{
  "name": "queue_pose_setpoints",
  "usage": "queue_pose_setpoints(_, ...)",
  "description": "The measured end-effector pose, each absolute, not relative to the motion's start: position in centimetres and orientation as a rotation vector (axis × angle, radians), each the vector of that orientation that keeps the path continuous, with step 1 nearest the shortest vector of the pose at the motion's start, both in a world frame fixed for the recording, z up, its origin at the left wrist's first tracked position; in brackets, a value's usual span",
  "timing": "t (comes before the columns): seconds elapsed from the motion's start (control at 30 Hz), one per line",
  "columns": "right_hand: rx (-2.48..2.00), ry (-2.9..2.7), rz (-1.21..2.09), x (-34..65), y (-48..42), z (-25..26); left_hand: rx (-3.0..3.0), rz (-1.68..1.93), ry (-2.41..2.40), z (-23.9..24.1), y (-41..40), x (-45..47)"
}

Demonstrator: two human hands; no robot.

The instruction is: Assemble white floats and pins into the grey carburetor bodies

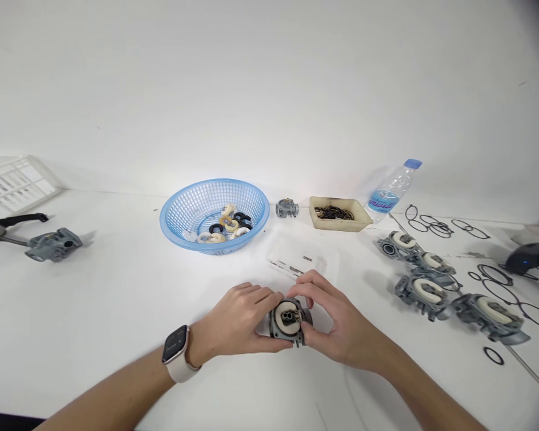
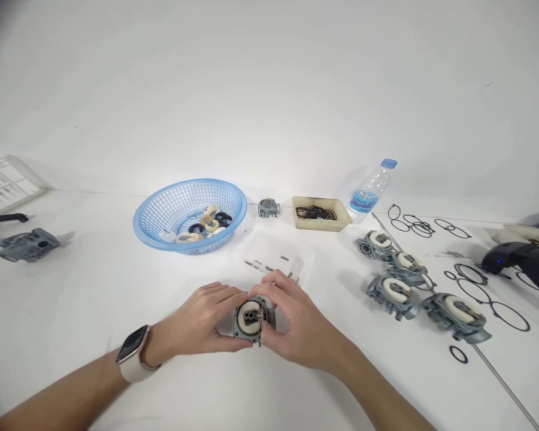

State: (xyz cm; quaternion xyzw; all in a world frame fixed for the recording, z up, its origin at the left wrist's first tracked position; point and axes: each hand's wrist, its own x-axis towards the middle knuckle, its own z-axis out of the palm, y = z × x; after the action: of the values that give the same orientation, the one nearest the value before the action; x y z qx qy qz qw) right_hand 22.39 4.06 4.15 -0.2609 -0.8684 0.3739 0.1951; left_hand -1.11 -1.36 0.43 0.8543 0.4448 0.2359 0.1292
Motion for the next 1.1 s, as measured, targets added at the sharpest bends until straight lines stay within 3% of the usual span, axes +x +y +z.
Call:
queue_pose_setpoints(0.7,-0.627,-2.516,1.128,22.83,4.49,4.57,2.504,0.695,1.276,0.49,-1.51,-1.05)
queue_pose_setpoints(1.1,-0.705,-2.501,0.943,22.40,4.31,4.21,2.464,0.715,1.300,0.29,-1.51,-0.90)
